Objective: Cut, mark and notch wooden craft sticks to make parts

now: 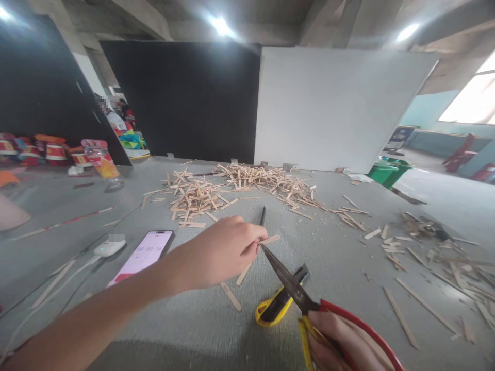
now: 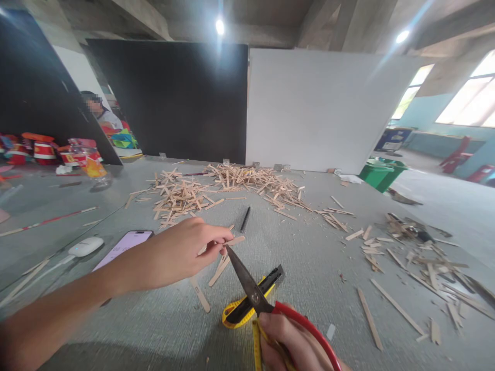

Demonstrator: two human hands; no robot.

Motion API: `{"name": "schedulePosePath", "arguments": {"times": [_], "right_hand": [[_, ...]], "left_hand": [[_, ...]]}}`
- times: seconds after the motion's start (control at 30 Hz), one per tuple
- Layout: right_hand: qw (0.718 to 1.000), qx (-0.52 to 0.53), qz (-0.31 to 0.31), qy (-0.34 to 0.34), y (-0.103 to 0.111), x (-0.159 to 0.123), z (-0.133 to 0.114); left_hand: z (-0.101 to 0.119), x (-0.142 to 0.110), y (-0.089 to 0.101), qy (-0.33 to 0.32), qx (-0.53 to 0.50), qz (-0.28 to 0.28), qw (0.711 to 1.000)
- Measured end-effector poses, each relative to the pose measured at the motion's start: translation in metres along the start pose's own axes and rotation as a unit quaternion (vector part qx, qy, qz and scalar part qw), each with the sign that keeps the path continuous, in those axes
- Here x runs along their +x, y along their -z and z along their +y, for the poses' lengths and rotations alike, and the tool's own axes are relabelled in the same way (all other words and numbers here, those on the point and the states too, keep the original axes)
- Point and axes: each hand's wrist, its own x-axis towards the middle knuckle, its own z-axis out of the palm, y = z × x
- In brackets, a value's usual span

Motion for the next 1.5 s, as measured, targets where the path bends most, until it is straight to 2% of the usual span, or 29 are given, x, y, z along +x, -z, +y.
{"name": "schedulePosePath", "arguments": {"times": [0.13,0.2,0.37,0.63,1.03,1.5], "right_hand": [[0.986,0.121,-0.112,-0.023,0.007,0.022,0.016],[0.979,0.147,-0.136,-0.027,0.012,0.030,0.023],[0.979,0.145,-0.136,-0.036,0.021,0.037,0.032],[0.978,0.142,-0.147,-0.037,0.023,0.040,0.035],[0.979,0.135,-0.146,-0.038,0.027,0.037,0.036],[0.984,0.124,-0.122,-0.049,0.019,0.029,0.023]], "left_hand": [[0.000,0.001,0.002,-0.009,-0.002,-0.008,1.000],[-0.001,0.002,0.002,-0.012,-0.013,-0.019,1.000],[-0.008,0.005,0.002,-0.014,-0.068,-0.055,0.996],[-0.019,0.010,0.007,-0.018,-0.156,-0.133,0.979],[-0.023,0.011,0.007,-0.014,-0.196,-0.146,0.969],[-0.030,0.021,0.002,-0.002,-0.251,-0.210,0.945]]}}
